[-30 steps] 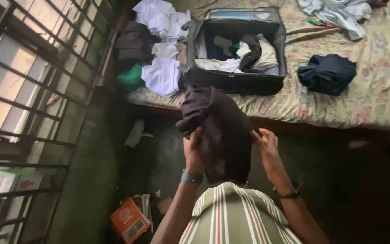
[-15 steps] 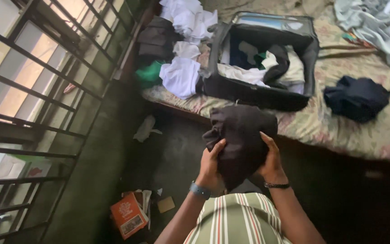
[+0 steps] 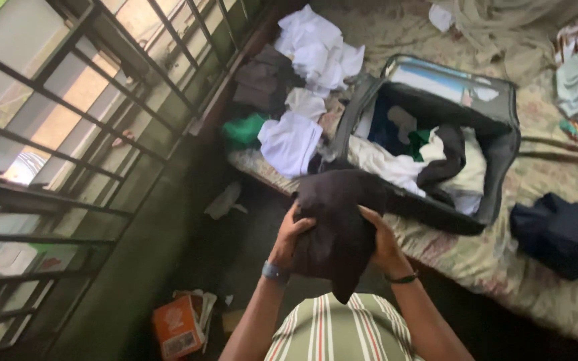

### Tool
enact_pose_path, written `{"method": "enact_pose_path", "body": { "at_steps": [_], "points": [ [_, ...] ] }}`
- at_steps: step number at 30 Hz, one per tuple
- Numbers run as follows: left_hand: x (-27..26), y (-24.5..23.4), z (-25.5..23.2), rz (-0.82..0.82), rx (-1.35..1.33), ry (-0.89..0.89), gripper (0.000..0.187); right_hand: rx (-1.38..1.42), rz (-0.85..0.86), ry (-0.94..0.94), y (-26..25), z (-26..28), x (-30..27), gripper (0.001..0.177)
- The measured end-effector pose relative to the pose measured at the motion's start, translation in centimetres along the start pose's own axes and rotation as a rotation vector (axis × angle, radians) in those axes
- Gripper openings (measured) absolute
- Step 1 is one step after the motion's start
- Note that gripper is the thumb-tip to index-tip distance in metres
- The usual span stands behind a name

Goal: Folding various garments and placing them in or near a suitcase on a bed.

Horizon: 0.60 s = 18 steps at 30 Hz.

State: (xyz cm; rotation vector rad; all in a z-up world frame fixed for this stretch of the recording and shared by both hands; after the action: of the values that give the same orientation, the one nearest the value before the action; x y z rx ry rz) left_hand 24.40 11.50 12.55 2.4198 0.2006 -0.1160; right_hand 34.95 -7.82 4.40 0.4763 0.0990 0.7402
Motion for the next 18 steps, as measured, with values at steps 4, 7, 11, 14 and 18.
{"method": "enact_pose_path", "body": {
  "at_steps": [4,7,11,14,18],
  "points": [
    [3.3,-3.8,-0.2,-0.185,0.115,0.115,0.079,0.425,-0.186,0.454,0.4,0.2,4.1,0.041],
    [5.3,-4.6,0.1,-0.146,-0.057,0.085,0.063,0.499,-0.156,0.588,1.1,-0.1,6.5,0.046],
    [8.7,-8.6,3.1,-0.213,-0.371,-0.05,0.046,0.511,-0.195,0.609,-1.3,-6.3,8.8,0.046],
    [11.5,-12.0,1.1,-0.278,-0.002,-0.029,0.046,0.477,-0.239,0.565,-1.7,-8.6,11.8,0.047],
    [14.4,-8.9,-8.1,-0.316,0.075,-0.142,0.065,0.502,-0.31,0.558,1.2,-7.7,18.2,0.05]
  ]
}}
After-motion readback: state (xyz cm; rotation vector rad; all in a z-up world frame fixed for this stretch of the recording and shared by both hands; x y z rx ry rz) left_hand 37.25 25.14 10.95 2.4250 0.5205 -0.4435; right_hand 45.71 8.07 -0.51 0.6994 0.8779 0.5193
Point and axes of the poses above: each hand's wrist, its own x-axis towards the middle knuckle, its own y-axis out of the palm, z = x × y, the point moved 6 cm from there along x, towards the middle knuckle, and after that the axes turned 8 degrees about z, right-handed, at the moved point
